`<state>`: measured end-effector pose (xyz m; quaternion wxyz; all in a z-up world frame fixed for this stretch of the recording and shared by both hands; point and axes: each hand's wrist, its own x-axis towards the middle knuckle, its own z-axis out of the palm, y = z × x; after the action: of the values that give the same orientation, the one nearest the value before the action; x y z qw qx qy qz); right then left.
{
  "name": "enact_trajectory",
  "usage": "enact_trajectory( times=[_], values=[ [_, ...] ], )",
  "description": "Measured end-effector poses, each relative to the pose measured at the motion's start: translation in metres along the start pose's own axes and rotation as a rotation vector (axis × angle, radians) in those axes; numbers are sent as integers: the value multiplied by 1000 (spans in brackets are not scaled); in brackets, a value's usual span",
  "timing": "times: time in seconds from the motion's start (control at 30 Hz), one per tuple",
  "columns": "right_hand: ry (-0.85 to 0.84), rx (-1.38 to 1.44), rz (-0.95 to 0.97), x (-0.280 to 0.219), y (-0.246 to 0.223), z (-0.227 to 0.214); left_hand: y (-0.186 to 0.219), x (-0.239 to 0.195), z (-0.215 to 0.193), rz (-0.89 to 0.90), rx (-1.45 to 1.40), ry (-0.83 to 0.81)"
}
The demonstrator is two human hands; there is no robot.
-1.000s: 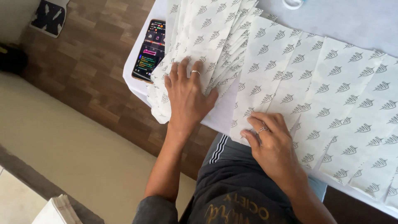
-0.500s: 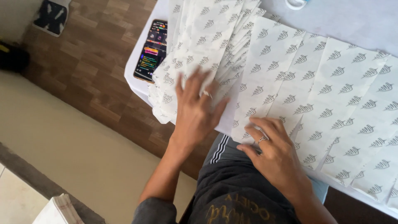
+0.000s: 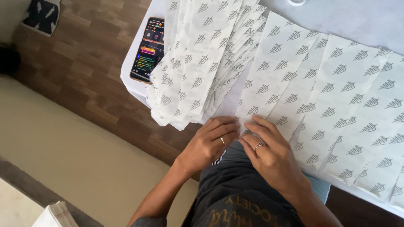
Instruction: The person applies glue to the edges of several printed paper packaging templates and then stacks them together into a neat pile.
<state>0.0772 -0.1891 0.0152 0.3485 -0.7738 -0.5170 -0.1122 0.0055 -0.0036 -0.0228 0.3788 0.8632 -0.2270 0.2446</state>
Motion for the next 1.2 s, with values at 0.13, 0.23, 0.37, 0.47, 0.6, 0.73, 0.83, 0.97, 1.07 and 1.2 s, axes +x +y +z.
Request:
enact_trajectory(
  times=[0.13, 0.23, 0.37, 0.47, 0.6, 0.73, 0.83, 0.97, 1.07, 1.2],
  values=[
    [-16, -7, -11, 0, 0, -1, -6, -4, 4, 12, 23, 8],
    [11, 55, 6, -7, 2, 2, -2, -3, 7, 11, 55, 28],
    [4, 91, 15, -13, 7, 5, 2, -2, 9, 11, 48, 46],
    [29, 88, 6, -12, 7, 7, 5, 1, 9, 7, 84, 78],
    [51, 28, -18, -11, 6, 8, 4, 0, 11, 41, 169, 109],
    [63, -96, 3, -8, 3, 7, -1, -5, 8, -30, 26, 78],
    [66, -99, 7, -6, -1, 7, -1, -4, 3, -80, -52, 63],
    [55, -105, 27, -9, -1, 10, -4, -7, 7, -142, -99, 65],
    [68, -53, 73, -10, 1, 14, -3, -4, 10, -207, -137, 75],
    [88, 31, 145, -10, 3, 18, 1, 0, 16, -251, -134, 169]
  ],
)
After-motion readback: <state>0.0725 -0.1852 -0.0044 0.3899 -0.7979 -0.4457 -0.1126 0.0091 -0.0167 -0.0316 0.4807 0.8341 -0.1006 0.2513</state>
